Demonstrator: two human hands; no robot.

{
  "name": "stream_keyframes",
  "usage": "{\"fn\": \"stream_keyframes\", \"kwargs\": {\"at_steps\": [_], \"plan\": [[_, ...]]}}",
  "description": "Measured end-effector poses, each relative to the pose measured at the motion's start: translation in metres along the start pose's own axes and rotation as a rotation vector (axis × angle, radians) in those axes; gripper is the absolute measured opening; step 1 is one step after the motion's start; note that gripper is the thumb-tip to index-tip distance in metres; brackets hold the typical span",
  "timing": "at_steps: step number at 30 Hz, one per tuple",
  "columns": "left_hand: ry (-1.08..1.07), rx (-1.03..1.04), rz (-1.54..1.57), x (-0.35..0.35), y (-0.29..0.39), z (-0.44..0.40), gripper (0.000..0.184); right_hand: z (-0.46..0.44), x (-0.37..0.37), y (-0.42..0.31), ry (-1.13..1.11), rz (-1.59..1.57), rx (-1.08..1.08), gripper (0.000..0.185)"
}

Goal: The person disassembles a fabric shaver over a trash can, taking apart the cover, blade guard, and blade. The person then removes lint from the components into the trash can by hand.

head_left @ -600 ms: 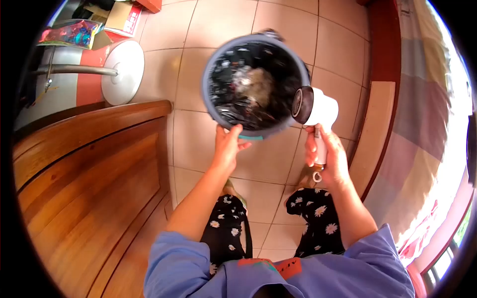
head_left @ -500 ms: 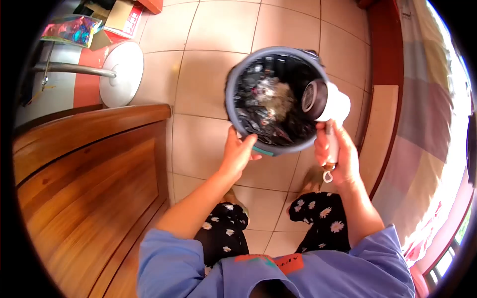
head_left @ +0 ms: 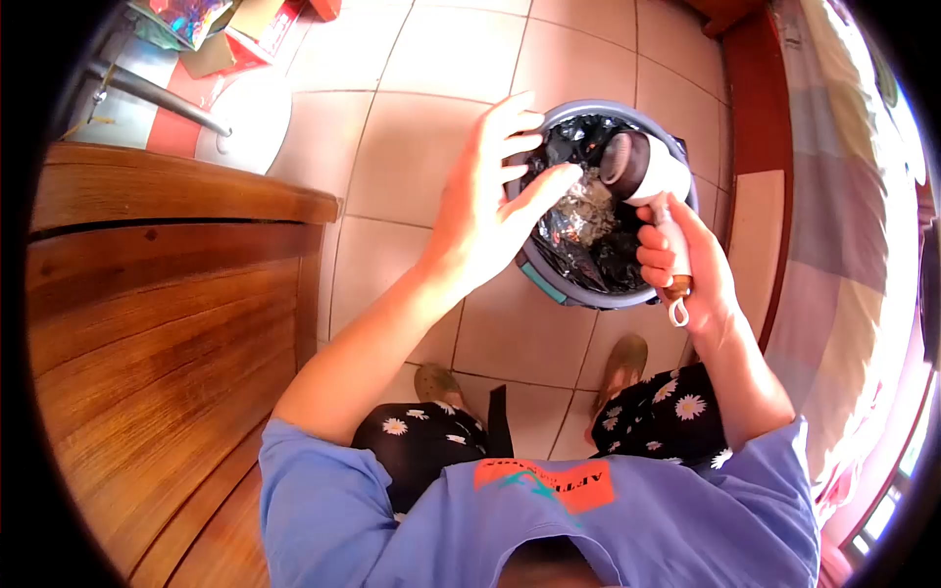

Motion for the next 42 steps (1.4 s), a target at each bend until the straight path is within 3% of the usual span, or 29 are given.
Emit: {"fn": "stream_keyframes", "kwargs": {"at_steps": [5, 7, 9, 11, 13, 17, 19, 22, 35, 42], "plan": [[-0.193, 0.135, -0.165, 0.050, -0.009, -0.031, 0.076, -0.004, 0.011, -0.018, -0.144, 0.080, 0.027, 0.039], [-0.259, 0.120, 0.100, 0.068, -0.013, -0.035, 0.074, -0.004, 0.010, -0.022, -0.218, 0.106, -0.029, 0.040], [-0.294, 0.114, 0.028, 0.077, -0.016, -0.026, 0.072, -0.004, 0.001, -0.019, -0.221, 0.138, -0.032, 0.039], [-0.244, 0.078, -0.040, 0.079, -0.020, -0.022, 0.072, 0.003, -0.003, -0.015, -0.142, 0.224, -0.026, 0.036], [-0.236, 0.227, -0.146, 0.080, -0.017, -0.022, 0.071, 0.001, -0.004, -0.012, -0.126, 0.182, -0.017, 0.032], [-0.212, 0.119, -0.140, 0.078, -0.022, -0.022, 0.072, -0.017, -0.013, -0.001, -0.278, 0.029, 0.020, 0.028], [-0.205, 0.285, -0.408, 0.077, -0.015, -0.022, 0.072, -0.018, -0.012, 0.004, -0.294, -0.007, 0.044, 0.027], [-0.182, 0.319, -0.449, 0.079, -0.022, -0.019, 0.067, -0.021, -0.018, 0.007, -0.261, 0.002, 0.031, 0.028], [-0.190, 0.130, -0.162, 0.097, -0.055, -0.021, 0.067, -0.024, -0.037, 0.004, -0.174, 0.139, -0.162, 0.026], [-0.183, 0.185, -0.263, 0.101, -0.048, -0.020, 0.065, -0.015, -0.038, 0.004, -0.135, 0.135, -0.167, 0.026]]}}
Point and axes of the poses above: each hand's wrist, its own z-axis away from the middle knuckle, its own x-axis out of the palm, y = z × x, the point moved 7 cm from there along -z, towards the middle knuckle, and after that the axes turned 1 degree about y, right-handed, at the moved point
